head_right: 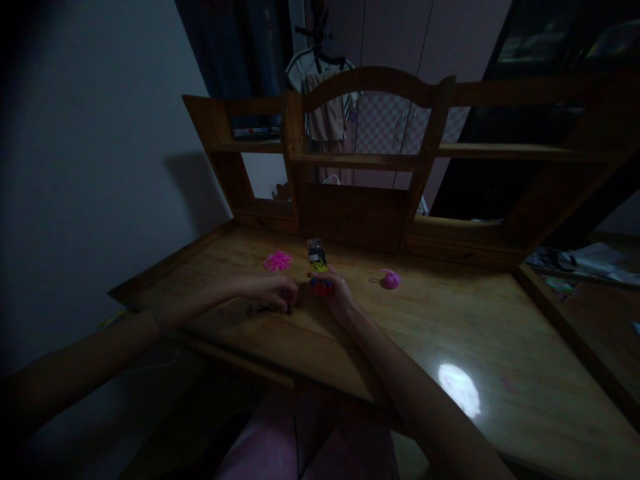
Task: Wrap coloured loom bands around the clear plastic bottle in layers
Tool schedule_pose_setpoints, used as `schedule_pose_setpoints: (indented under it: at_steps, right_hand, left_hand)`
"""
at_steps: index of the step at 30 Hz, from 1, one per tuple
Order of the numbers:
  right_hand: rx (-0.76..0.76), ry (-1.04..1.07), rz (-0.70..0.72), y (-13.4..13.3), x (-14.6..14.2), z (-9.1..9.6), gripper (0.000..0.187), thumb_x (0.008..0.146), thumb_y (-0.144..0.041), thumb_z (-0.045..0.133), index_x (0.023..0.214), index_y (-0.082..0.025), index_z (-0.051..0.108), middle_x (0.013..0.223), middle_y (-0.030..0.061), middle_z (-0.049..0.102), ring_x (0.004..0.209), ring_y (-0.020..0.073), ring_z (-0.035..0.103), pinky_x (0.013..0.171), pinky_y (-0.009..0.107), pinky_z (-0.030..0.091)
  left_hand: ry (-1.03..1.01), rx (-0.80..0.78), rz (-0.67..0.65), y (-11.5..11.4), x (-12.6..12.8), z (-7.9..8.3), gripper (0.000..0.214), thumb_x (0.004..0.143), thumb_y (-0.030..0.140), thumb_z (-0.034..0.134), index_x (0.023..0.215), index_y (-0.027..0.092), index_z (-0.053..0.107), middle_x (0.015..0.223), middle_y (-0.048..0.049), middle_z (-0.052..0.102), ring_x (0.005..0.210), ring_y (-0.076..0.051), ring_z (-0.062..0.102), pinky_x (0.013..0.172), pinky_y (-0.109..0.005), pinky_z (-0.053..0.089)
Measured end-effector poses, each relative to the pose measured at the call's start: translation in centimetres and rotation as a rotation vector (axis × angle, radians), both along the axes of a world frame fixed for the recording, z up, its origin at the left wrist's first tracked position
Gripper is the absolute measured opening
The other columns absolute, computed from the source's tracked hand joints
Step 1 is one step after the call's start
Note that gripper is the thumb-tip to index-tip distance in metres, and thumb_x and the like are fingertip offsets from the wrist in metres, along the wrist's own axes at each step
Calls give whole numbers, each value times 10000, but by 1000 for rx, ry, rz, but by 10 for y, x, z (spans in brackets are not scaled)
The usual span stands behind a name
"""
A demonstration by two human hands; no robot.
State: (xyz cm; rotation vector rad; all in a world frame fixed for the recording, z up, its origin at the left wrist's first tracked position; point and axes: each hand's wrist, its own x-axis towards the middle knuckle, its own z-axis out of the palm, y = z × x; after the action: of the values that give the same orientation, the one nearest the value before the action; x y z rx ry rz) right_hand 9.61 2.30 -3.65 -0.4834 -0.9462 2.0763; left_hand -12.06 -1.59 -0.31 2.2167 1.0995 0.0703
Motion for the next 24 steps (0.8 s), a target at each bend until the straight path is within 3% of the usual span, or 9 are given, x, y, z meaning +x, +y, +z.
schedule_pose_setpoints:
  at_steps: [7,11,15,20,24]
  right_hand:
    - [-5,-2,1,-2,1,3,349,667,-170,729,1004,-194,639,831,7,688,668,147,607,602,265,492]
    - [-12,4,8,-1,2,2,329,680,-163,723,995,-193,635,848,9,688,676,145,609,597,257,489]
    - [-14,36,19,1,2,1,333,683,-162,717,1002,-195,629,844,11,684,675,147,611,596,259,494]
    - [-39,53,50,3,1,-1,295,682,-167,716,964,-176,630,839,19,677,680,149,620,620,265,508]
    - [-30,39,50,3,1,-3,217,703,-177,704,909,-159,637,843,30,677,680,150,624,630,277,511]
  left_hand:
    - [5,-10,31,3,-5,4,114,758,247,704,853,190,730,756,-1,700,659,-133,604,592,-201,417]
    - [-89,131,226,12,-12,4,153,745,286,721,848,175,743,783,-19,721,732,-153,643,629,-201,438]
    - [-119,272,401,18,-7,-5,165,711,288,736,804,153,745,771,-38,712,763,-177,657,653,-222,456]
    - [-132,275,396,22,7,-17,133,682,221,725,793,150,743,933,-66,714,864,-191,650,730,-235,471]
    - [-136,197,360,25,9,-18,184,663,158,690,841,150,738,800,-26,718,749,-165,652,656,-213,467]
